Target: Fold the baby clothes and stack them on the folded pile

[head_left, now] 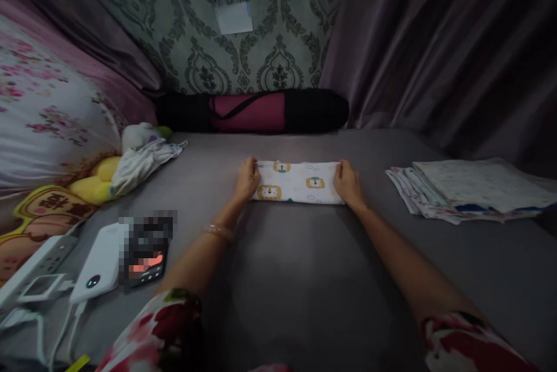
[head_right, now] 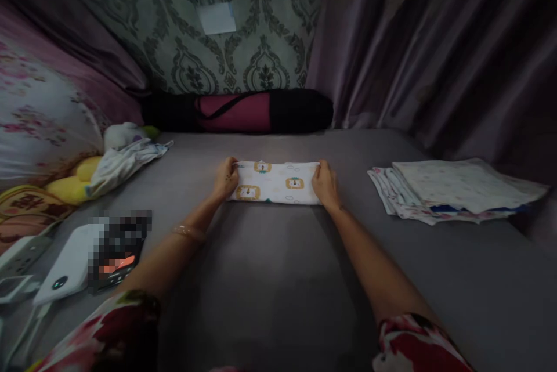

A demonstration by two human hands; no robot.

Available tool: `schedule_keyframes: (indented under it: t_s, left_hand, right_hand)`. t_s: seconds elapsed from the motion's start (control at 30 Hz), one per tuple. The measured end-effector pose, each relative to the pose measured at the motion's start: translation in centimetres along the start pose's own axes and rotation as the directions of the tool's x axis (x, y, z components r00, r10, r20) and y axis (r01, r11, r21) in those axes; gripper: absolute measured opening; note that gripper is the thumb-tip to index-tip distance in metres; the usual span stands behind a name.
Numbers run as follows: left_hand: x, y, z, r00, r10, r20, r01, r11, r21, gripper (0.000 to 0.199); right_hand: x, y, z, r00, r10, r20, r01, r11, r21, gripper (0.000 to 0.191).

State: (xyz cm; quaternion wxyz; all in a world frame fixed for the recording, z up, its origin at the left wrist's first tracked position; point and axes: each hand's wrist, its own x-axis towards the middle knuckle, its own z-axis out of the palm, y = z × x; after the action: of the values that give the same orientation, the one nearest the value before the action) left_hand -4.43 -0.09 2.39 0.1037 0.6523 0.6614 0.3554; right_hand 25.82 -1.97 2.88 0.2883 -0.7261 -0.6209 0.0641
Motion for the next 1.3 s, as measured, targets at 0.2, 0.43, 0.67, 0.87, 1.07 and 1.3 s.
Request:
schedule_keyframes:
  t_s: [0.2,0.43,0.67,0.87,1.07,1.3]
  left_hand:
    - [0.6,0.0,1.1,0.998,-0.006,0.056,-0.002,0.988,0.154,0.029]
    - [1.0,-0.5,2.0,0.996,-0.045,0.079,0.023,0.965,0.259,0.028]
    - [1.4,-1.0,2.6,0.996,-0.030,0.085,0.014,0.982,0.187,0.026]
    - [1.4,-3.1,1.5,0.965,-0.258,0.048,0.261,0.963,-0.070,0.036]
    - [-2.3,-3.0,-2.6,0.902,-0.354,0.249,0.414,0.872,-0.260,0.029]
    - [-5.1,-1.2,-4.1,0.873,-0.357,0.334,0.444,0.863,-0.239,0.027]
  right_hand:
    - [1.0,0.0,0.5,0.995,-0.053,0.082,0.068,0.978,-0.199,0.037]
    - [1.6,0.0,0.7,0.990,-0.005,0.144,0.041,0.969,-0.245,0.038]
    - [2.0,-0.4,1.1,0.988,0.113,0.102,-0.090,0.975,-0.203,0.037]
    - [2.8,1.4,0.5,0.952,0.268,0.150,-0.284,0.954,0.095,0.038]
    - [-1.0,3.6,-1.5,0.905,0.264,0.335,-0.370,0.876,0.310,0.028]
    - [-3.5,4.2,-1.1,0.957,0.129,0.259,-0.197,0.946,0.258,0.037]
